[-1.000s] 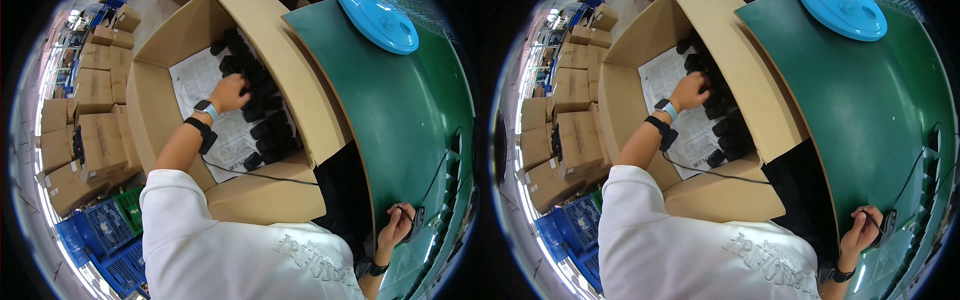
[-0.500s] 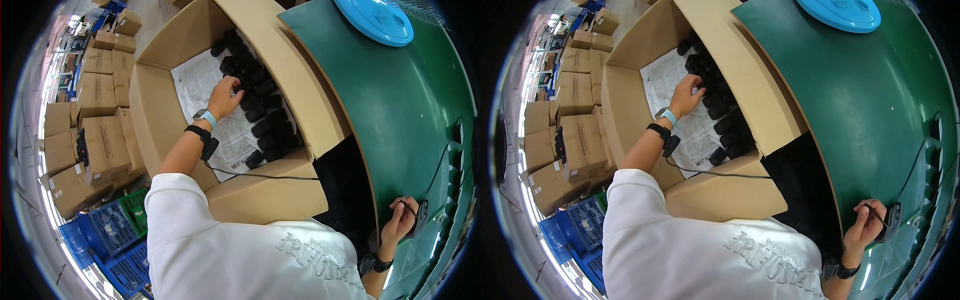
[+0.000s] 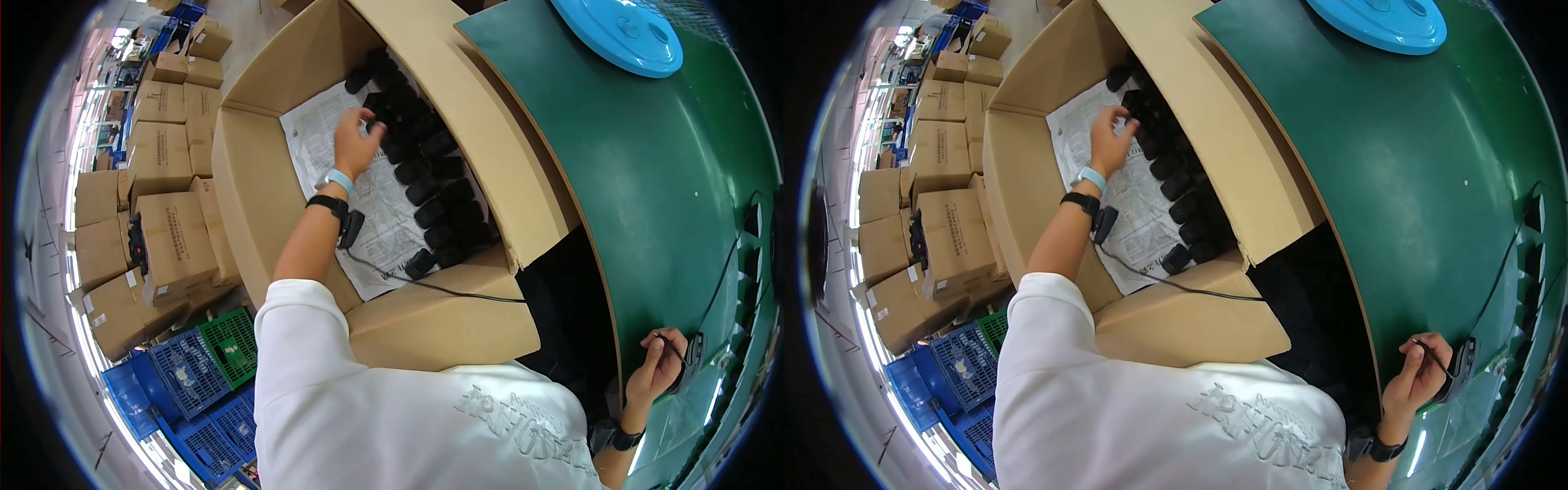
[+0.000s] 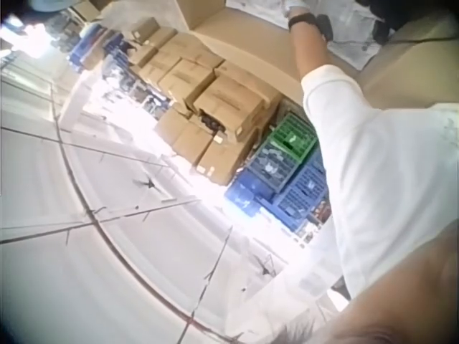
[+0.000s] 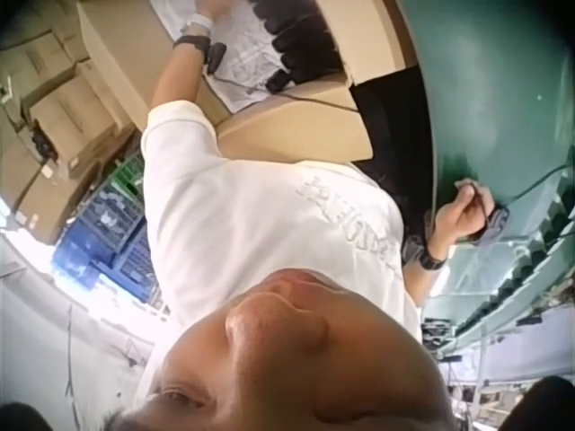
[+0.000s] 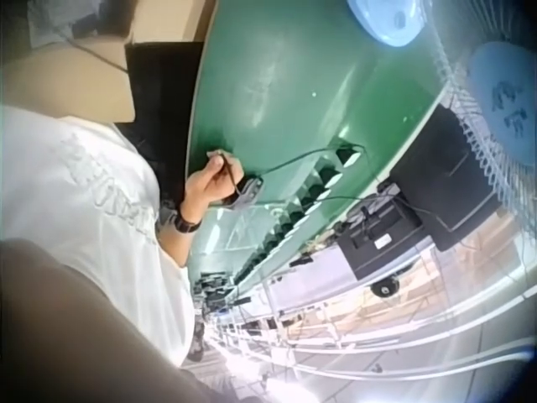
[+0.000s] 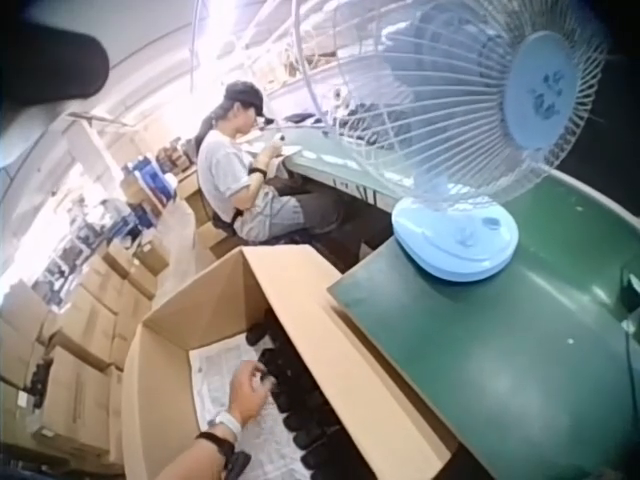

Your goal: Testing the optical sensor and functionality of computer mice at a quality control station.

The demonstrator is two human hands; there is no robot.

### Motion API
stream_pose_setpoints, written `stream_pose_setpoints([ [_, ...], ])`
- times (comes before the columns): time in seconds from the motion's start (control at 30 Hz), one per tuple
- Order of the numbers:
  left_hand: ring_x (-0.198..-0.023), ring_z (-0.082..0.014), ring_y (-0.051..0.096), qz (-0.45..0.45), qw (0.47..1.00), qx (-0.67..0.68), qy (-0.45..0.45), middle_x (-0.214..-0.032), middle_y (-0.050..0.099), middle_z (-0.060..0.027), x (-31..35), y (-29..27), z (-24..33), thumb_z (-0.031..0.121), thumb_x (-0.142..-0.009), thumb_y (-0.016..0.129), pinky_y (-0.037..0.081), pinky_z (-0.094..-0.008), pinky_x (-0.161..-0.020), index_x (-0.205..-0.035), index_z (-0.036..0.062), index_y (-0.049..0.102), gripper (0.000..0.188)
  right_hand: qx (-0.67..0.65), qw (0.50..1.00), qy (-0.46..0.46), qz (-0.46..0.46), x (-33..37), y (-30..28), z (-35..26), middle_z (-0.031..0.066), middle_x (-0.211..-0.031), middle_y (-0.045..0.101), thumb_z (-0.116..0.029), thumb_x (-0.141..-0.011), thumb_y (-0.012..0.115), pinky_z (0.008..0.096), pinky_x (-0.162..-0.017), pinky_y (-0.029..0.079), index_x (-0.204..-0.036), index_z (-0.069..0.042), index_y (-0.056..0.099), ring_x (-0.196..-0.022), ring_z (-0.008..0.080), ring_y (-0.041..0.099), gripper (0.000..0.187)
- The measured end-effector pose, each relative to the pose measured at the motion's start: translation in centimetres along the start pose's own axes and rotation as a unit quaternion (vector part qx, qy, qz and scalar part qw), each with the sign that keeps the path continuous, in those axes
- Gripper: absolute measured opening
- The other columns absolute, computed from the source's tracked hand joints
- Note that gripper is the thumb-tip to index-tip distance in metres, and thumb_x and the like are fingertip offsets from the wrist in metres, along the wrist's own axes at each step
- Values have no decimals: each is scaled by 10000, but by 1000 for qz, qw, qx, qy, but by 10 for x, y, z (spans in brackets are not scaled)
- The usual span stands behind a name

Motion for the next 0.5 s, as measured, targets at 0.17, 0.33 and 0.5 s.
stream_pose_setpoints([
  [0.17, -697, -339, 689, -218, 971, -94, -23, -722, 696, -166, 3, -5, 3, 245, -750, 726, 544, -443, -650, -780, 41, 717, 207, 1, 1000, -9, -3, -3, 2, 3, 98, -960, 584, -94, -1041, 551, 258, -737, 455, -1131, 14, 537, -790, 147, 548, 141],
  [0.33, -697, -369, 694, -617, 764, -181, 44, -725, 704, -196, 128, 27, 87, 426, -763, 743, 557, -437, -669, -747, 9, 737, 417, 20, 1000, -16, 0, -1, 0, 0, 93, -940, 582, -112, -1048, 547, 267, -727, 448, -1123, 13, 536, -784, 151, 539, 146],
  [0.5, -726, -427, 689, -552, 808, -204, 24, -725, 685, -254, 180, 32, 106, 491, -794, 713, 573, -463, -686, -729, -42, 715, 537, 18, 1000, -21, -8, -4, 1, 0, 91, -939, 580, -119, -1049, 547, 271, -728, 446, -1113, 10, 535, -789, 150, 539, 145],
])
Point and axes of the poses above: each hand's wrist, its own x-axis away from the middle knuckle, its own y-axis out of the palm, z = x × y, the point moved 6 cm from there along -x, towards the middle knuckle
